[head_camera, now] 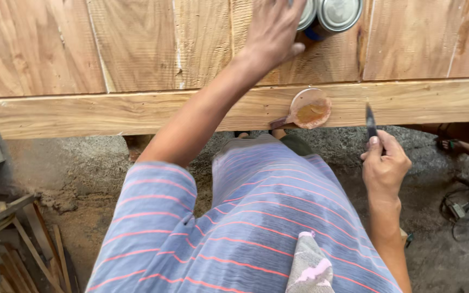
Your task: The person fills cracks and gaps in a wooden panel with wood filler. They hold a wooden spoon-shaped palette carrying filler in one hand and use a small spatula in the other to press filler into seams along the panel, then scoop more white and pink filler from cans onto the palette and continue filling.
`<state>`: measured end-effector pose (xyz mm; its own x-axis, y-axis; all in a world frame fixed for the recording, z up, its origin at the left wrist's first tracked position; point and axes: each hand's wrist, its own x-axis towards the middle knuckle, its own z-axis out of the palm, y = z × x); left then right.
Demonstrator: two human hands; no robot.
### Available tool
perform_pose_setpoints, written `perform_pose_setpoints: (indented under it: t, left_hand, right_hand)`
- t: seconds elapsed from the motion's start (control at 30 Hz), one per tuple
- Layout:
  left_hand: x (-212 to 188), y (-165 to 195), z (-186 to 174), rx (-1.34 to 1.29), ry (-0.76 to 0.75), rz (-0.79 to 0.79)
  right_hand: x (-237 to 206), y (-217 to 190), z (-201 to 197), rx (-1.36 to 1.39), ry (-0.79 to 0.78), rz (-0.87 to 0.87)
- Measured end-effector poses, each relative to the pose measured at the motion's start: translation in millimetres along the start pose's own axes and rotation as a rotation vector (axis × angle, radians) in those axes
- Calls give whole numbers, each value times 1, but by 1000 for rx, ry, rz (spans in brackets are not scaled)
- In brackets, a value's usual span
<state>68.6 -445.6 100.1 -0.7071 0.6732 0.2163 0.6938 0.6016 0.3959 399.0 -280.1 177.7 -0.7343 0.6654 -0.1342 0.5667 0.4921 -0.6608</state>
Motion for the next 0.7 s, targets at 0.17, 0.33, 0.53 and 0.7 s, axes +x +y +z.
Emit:
perform_pose_setpoints:
  t: [0.17, 0.33, 0.53, 0.7]
  left_hand:
    - [4, -8, 10, -54, -59, -76]
    - [-109, 29, -43, -80, -31, -180]
    - [-172, 64, -83, -78, -91, -283]
    - [-178, 70, -81, -77, -59, -314]
  right_hand:
    - [-4, -11, 15, -139, -46, -252]
    - [12, -7, 32, 161, -79, 26]
    - [68, -41, 76, 799, -288, 96]
    - [79, -71, 107, 878, -299, -104]
